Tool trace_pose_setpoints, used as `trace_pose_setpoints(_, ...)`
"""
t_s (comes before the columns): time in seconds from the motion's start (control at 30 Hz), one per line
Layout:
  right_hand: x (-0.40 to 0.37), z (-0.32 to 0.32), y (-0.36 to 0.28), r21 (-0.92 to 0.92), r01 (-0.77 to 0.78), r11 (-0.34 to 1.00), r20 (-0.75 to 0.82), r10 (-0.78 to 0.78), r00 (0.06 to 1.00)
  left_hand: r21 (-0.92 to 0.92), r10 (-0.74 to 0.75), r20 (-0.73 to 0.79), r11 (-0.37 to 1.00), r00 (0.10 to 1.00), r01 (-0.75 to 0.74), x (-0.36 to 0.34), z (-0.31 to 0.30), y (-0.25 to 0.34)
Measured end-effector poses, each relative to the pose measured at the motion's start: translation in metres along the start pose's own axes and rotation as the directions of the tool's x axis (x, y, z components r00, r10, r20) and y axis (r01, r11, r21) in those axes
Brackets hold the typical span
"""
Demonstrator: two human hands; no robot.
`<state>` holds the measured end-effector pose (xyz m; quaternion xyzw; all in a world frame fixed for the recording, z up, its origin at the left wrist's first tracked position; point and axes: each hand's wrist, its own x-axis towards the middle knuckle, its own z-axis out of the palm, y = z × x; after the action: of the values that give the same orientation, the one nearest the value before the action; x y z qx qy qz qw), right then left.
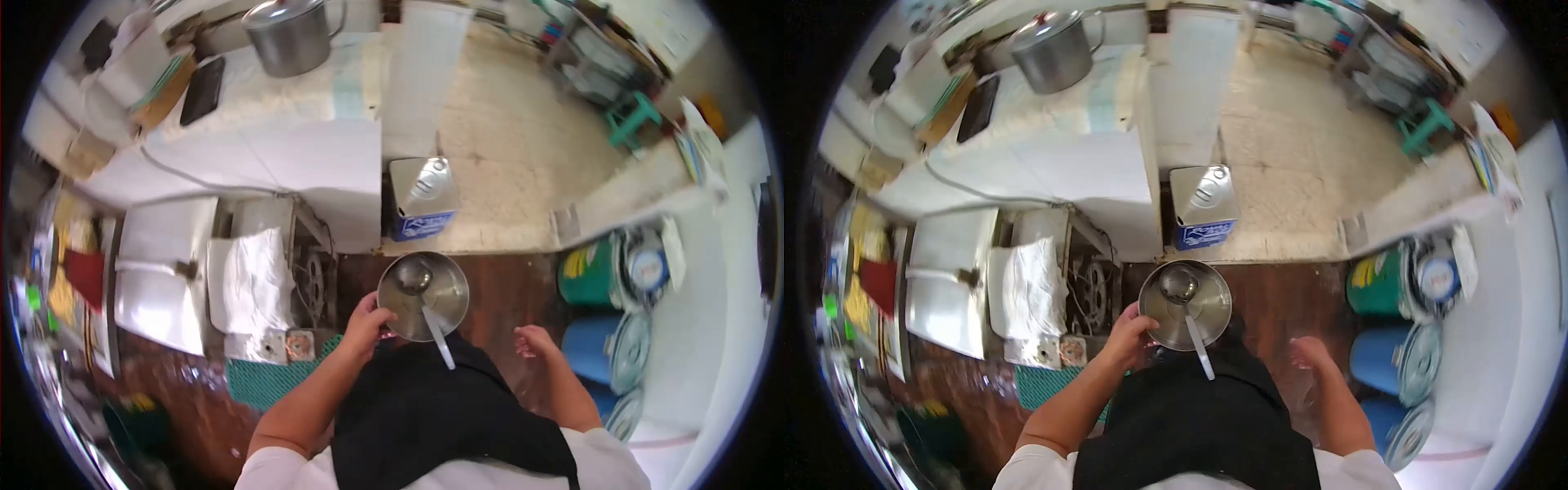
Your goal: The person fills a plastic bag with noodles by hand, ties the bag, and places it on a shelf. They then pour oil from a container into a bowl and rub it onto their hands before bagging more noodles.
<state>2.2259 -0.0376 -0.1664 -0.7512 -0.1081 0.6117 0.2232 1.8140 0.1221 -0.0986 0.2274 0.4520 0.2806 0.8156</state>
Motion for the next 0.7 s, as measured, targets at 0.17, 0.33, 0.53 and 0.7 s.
trace_pose_setpoints(0.17,0.141,-0.060,-0.072,-0.648,-0.111,0.753,0.044,0.183,0.982,-0.153,0.162,-0.335,0.963,0.928,-0.223,-0.012,0.033,-0.032)
trace_pose_setpoints(0.33,0.124,-0.029,-0.240,-0.615,0.315,0.723,0.146,-0.288,0.947,-0.362,0.240,-0.573,0.784,0.784,-0.504,-0.028,0.074,-0.063)
trace_pose_setpoints(0.53,0.085,0.004,-0.304,-0.679,0.471,0.563,0.200,-0.476,0.857,-0.417,0.250,-0.666,0.656,0.703,-0.629,-0.021,0.065,-0.116)
trace_pose_setpoints(0.7,0.143,0.024,-0.292,-0.874,0.468,0.130,0.392,-0.381,0.837,-0.425,0.235,-0.671,0.656,0.704,-0.624,0.003,0.057,-0.155)
